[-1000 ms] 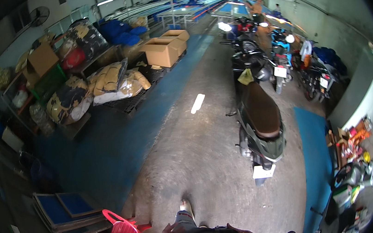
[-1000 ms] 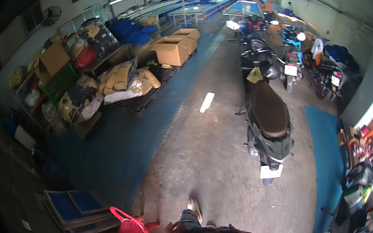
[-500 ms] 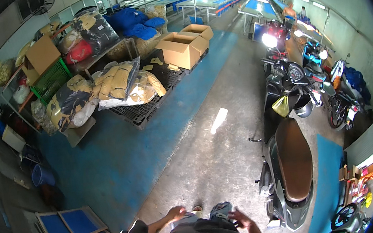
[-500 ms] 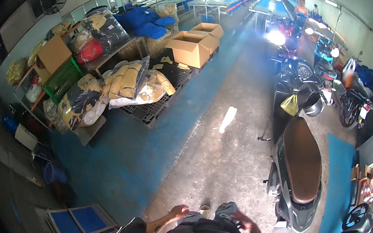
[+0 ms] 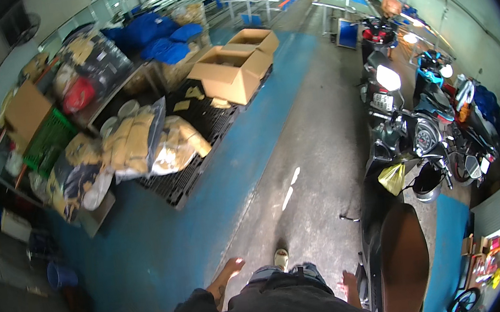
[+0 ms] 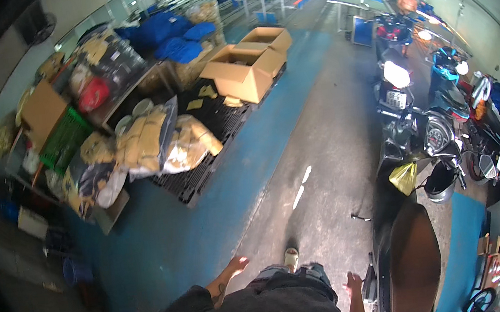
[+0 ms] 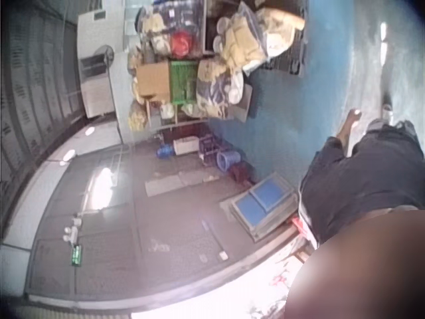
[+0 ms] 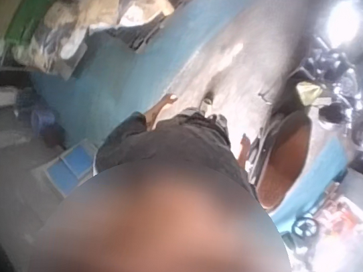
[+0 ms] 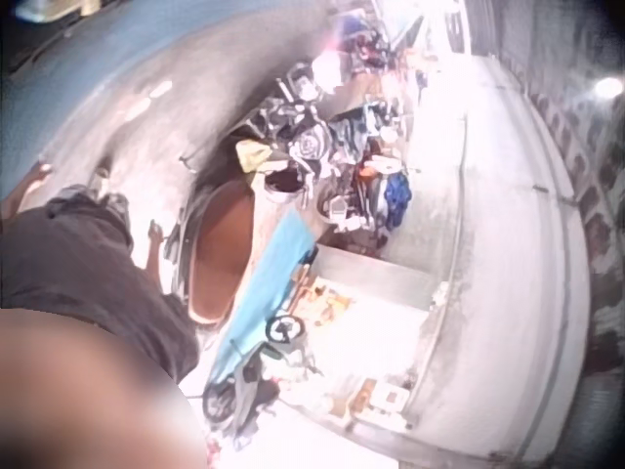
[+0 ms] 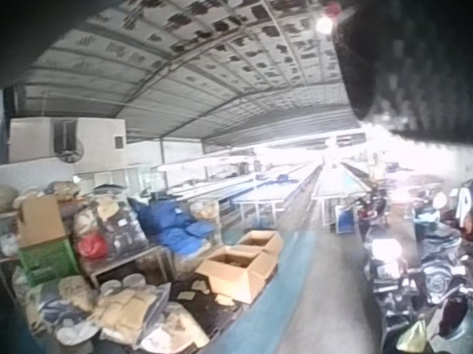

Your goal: The person walks from an indoor area to an outdoor space, opens a blue cooler, and uses a white ladle to scoop a yellowish liquid into a small white cup. They then return indoors and pour the liquid into a water dispenser. The person repeats the scooping and pouring sequence once more before closing the cooler.

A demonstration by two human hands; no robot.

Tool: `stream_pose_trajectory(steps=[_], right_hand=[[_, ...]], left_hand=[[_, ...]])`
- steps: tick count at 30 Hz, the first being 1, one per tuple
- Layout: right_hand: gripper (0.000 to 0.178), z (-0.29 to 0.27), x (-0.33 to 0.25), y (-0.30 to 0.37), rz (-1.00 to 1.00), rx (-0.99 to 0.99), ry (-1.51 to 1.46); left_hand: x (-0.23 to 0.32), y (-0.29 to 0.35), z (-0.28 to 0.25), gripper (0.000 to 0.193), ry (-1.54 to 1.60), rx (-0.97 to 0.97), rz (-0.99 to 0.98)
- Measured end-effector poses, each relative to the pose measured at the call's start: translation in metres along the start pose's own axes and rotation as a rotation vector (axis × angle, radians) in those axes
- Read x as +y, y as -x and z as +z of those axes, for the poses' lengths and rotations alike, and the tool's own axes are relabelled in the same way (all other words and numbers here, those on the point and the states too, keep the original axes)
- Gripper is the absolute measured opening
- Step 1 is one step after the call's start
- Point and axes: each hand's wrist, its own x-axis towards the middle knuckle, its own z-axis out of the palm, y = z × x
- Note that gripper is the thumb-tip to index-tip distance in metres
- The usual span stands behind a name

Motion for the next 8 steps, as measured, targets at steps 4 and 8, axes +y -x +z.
stream_pose_trajectory(steps=[4,8], right_hand=[[0.075,0.094,-0.195,-0.06,-0.245,-0.175,0.222],[0.071,0.167,-0.39,-0.099,-0.746,-0.186,0.537]], left_hand=[[-0.013,-0.033,-0.045,0.024,0.289,-0.018,-0.271],[0.02,-0.08,-0.098,0.033,0.504,0.035,-0.372]])
